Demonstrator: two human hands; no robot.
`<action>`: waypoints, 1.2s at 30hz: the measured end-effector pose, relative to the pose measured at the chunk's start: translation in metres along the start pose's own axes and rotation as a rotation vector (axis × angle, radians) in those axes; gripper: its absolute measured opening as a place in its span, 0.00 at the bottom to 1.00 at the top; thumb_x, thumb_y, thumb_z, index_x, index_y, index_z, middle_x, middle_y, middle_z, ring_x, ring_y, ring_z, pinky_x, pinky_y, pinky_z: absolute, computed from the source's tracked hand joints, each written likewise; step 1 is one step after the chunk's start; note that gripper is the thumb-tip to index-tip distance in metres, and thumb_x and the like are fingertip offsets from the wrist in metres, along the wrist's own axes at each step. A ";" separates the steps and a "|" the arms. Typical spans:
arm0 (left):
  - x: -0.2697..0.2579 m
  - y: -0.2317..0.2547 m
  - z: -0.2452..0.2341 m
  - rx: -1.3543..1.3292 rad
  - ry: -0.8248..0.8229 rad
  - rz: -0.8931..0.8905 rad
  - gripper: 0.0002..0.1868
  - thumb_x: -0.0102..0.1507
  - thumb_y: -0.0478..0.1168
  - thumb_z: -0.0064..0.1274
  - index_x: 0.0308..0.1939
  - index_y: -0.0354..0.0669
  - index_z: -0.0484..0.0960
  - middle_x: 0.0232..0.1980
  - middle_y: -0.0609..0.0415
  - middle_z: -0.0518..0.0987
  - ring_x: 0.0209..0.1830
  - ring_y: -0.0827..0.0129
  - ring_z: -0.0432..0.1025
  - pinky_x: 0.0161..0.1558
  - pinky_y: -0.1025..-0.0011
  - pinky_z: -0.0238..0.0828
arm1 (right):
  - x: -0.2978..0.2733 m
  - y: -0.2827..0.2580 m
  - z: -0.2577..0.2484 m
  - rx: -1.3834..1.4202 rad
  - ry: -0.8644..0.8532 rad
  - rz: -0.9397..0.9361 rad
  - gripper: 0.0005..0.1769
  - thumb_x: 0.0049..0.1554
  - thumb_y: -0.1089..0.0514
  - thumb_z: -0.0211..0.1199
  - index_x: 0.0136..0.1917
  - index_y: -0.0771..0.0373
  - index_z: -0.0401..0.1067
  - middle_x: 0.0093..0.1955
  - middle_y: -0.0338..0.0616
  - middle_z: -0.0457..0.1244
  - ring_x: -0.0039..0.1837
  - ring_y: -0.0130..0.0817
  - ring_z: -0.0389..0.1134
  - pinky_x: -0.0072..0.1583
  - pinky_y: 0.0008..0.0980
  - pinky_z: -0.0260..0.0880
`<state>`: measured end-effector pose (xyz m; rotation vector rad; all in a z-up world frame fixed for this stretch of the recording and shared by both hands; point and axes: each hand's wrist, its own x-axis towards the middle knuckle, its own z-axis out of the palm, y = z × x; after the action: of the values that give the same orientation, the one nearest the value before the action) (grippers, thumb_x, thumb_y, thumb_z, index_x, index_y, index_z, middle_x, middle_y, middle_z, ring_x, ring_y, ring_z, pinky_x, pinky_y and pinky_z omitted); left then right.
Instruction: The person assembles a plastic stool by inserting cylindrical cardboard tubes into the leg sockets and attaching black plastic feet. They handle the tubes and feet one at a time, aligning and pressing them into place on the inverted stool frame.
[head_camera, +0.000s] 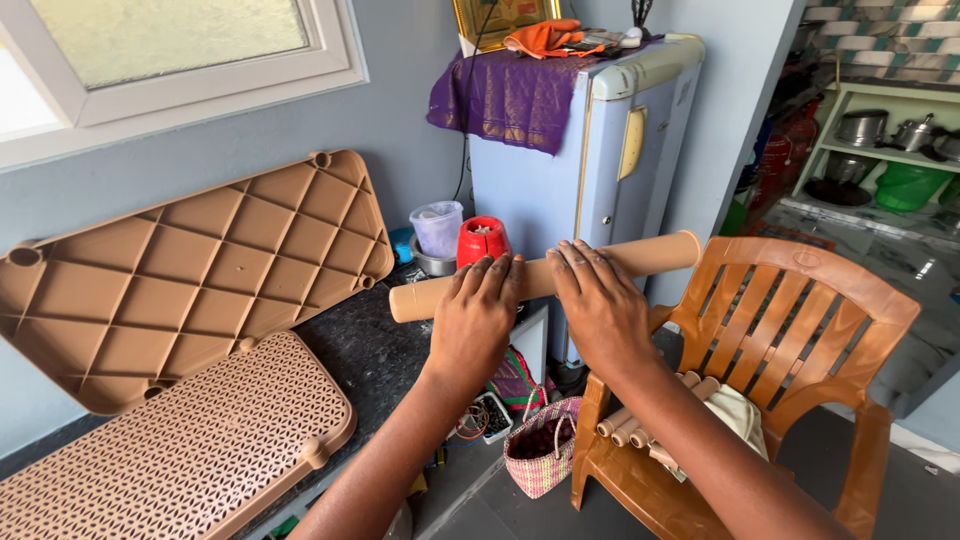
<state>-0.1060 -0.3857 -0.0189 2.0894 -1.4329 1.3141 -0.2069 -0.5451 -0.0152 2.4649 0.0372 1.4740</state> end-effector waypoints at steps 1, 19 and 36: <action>0.003 0.002 0.003 -0.010 0.002 0.010 0.29 0.60 0.34 0.48 0.66 0.30 0.73 0.63 0.41 0.77 0.63 0.52 0.72 0.65 0.57 0.66 | -0.001 0.005 0.000 -0.008 -0.004 -0.003 0.22 0.55 0.67 0.59 0.64 0.68 0.72 0.65 0.52 0.67 0.69 0.46 0.68 0.70 0.43 0.67; 0.071 0.024 0.102 -0.083 0.030 0.032 0.29 0.58 0.32 0.48 0.64 0.29 0.74 0.62 0.42 0.78 0.63 0.51 0.72 0.66 0.56 0.66 | -0.007 0.111 0.050 -0.064 -0.056 -0.028 0.23 0.54 0.67 0.59 0.64 0.70 0.72 0.65 0.55 0.67 0.69 0.46 0.68 0.69 0.41 0.67; 0.119 0.041 0.164 -0.107 0.000 0.045 0.28 0.59 0.32 0.48 0.64 0.31 0.74 0.62 0.42 0.78 0.63 0.51 0.72 0.66 0.55 0.66 | -0.015 0.179 0.085 -0.075 -0.092 0.027 0.24 0.55 0.66 0.59 0.65 0.70 0.71 0.65 0.56 0.67 0.68 0.47 0.68 0.68 0.42 0.68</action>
<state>-0.0455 -0.5832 -0.0221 2.0006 -1.5234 1.2252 -0.1609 -0.7381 -0.0232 2.4785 -0.0675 1.3459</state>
